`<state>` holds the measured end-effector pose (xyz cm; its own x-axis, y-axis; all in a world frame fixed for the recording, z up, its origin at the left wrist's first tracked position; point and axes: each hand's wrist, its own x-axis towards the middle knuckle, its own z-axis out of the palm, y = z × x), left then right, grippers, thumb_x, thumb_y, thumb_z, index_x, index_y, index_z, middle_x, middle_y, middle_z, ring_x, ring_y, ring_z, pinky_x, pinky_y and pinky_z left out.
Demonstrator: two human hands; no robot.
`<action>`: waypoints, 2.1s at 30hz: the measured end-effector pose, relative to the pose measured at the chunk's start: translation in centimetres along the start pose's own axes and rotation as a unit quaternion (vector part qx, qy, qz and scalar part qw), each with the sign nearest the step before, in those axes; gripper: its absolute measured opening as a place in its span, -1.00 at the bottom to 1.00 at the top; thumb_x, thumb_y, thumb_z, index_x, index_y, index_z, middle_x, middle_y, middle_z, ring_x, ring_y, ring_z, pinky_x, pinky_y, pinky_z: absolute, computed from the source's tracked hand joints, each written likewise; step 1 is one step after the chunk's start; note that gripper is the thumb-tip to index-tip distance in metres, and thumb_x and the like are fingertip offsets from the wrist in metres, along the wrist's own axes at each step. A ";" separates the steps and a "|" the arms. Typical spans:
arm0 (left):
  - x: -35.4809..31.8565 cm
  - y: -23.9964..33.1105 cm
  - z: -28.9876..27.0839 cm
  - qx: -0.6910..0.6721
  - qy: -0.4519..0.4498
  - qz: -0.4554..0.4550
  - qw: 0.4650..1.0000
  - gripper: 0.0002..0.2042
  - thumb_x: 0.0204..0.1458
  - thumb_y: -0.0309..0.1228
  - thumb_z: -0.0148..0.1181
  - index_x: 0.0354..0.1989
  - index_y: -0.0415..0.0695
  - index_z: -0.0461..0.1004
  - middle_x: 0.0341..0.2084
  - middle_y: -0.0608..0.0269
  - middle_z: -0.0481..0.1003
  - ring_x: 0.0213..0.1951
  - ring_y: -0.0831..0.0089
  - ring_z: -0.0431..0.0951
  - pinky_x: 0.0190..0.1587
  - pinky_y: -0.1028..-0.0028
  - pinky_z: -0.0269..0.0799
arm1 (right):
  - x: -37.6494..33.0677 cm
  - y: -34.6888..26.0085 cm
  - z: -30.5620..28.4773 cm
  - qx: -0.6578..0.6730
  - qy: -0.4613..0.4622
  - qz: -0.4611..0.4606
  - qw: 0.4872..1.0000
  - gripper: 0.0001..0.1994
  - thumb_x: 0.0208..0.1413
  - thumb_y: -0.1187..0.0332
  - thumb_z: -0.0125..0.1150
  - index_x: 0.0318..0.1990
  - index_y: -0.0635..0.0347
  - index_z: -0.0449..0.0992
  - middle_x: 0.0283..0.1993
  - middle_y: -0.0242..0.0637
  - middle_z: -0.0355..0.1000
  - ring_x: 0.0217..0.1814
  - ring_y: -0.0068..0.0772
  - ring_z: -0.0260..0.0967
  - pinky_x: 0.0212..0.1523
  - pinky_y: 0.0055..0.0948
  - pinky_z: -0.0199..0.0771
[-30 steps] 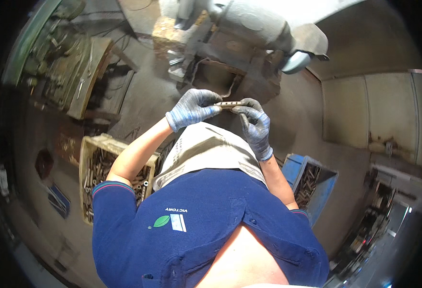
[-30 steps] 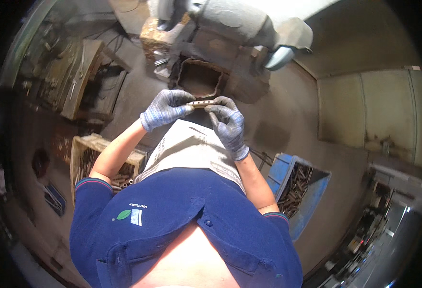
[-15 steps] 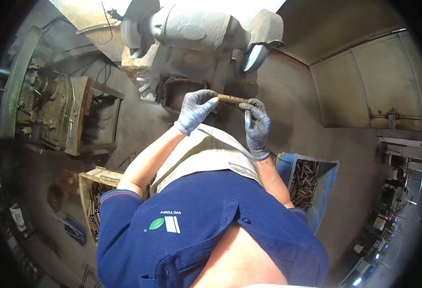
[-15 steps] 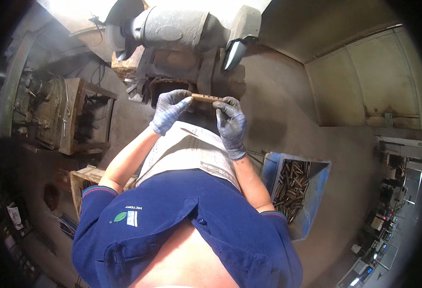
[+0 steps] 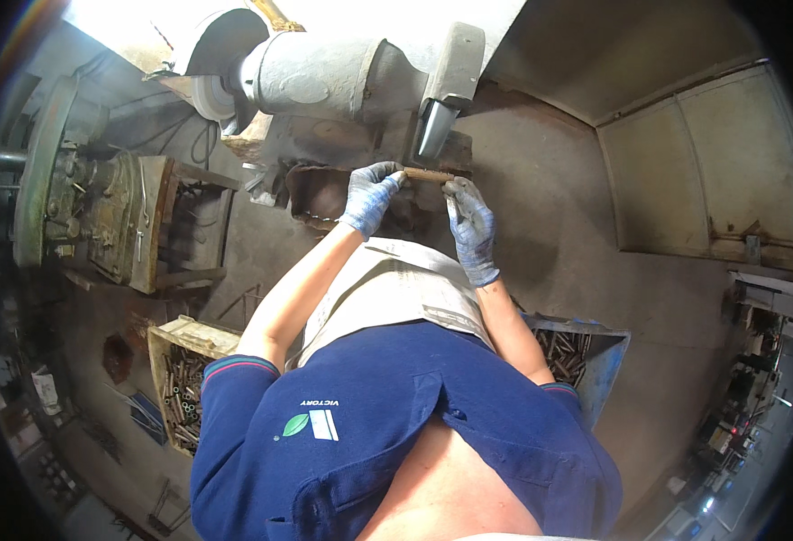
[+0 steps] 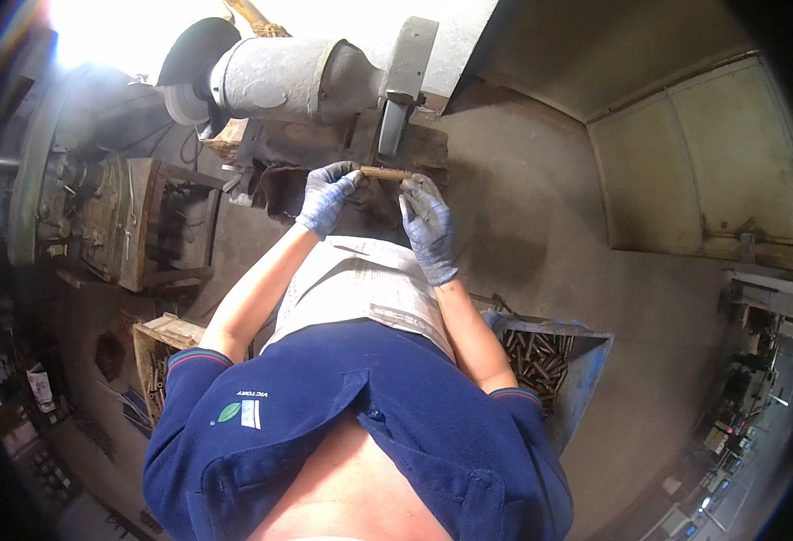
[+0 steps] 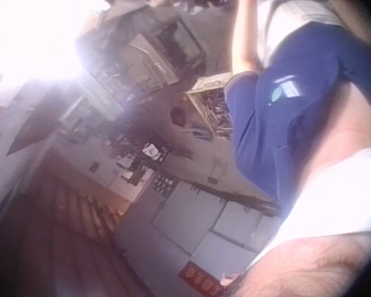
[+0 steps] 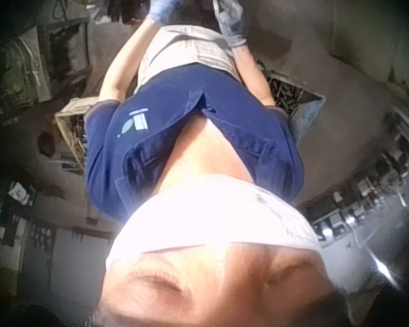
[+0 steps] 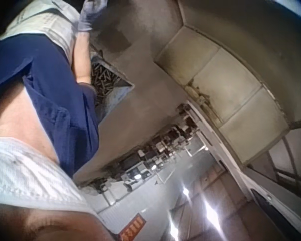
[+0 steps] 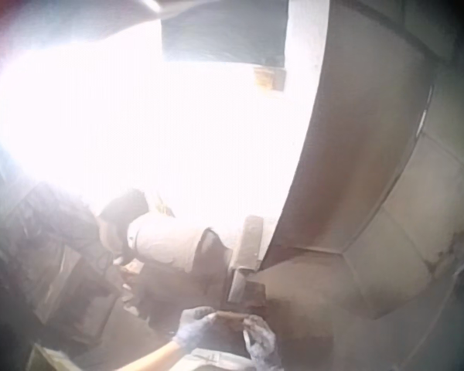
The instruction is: The person picks up metal tubes from a bin and grinds the edges of each tube against a bench grinder. They repeatedly pick a tube from one bin, hold it against the rotating grinding wheel, rotate the tube to reach all edges, and then place it into a different bin.
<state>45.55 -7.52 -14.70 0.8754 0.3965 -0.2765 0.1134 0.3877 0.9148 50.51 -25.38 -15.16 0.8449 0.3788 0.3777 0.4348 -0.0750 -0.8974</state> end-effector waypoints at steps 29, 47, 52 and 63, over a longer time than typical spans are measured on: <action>3.9 -2.8 1.5 -0.076 0.012 -0.066 0.995 -0.93 0.05 -0.56 0.09 -0.34 -0.28 0.49 -0.47 0.22 0.52 -0.51 0.52 0.50 -0.40 0.57 0.49 | 0.2 5.1 0.9 0.128 0.097 0.162 0.974 -0.87 0.06 0.48 0.16 -0.24 0.28 0.55 -0.26 -0.29 0.52 -0.19 -0.53 0.41 -0.10 -0.51 0.36; 5.3 -1.7 -3.5 -0.052 0.037 -0.053 0.997 -0.94 0.06 -0.56 0.07 -0.35 -0.29 0.46 -0.50 0.16 0.52 -0.51 0.43 0.55 -0.41 0.51 0.50 | 0.9 4.2 5.2 0.165 0.040 0.156 0.973 -0.85 0.08 0.45 0.14 -0.23 0.33 0.54 -0.22 -0.25 0.51 -0.17 -0.50 0.41 -0.08 -0.51 0.37; 5.2 -2.3 -1.2 -0.034 0.022 -0.085 0.996 -0.92 0.05 -0.54 0.10 -0.39 -0.30 0.48 -0.53 0.19 0.52 -0.51 0.48 0.54 -0.47 0.54 0.47 | 0.4 5.0 2.9 0.180 0.044 0.216 0.959 -0.81 0.14 0.39 0.08 -0.21 0.34 0.53 -0.22 -0.22 0.49 -0.11 -0.42 0.41 0.02 -0.43 0.40; 5.0 -1.6 -0.4 -0.038 0.028 -0.111 0.993 -0.94 0.01 -0.52 0.16 -0.47 -0.22 0.50 -0.62 0.30 0.48 -0.63 0.60 0.42 -0.60 0.58 0.34 | 0.0 5.3 2.5 0.224 0.067 0.225 0.946 -0.82 0.13 0.35 0.10 -0.34 0.28 0.56 -0.27 -0.25 0.51 -0.15 -0.45 0.43 -0.04 -0.47 0.39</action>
<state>49.54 -5.85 -17.69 0.8048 0.3388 -0.4874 0.2635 0.5319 0.8048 52.01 -23.50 -20.50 0.9581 0.2781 -0.0679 -0.1295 0.2094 -0.9692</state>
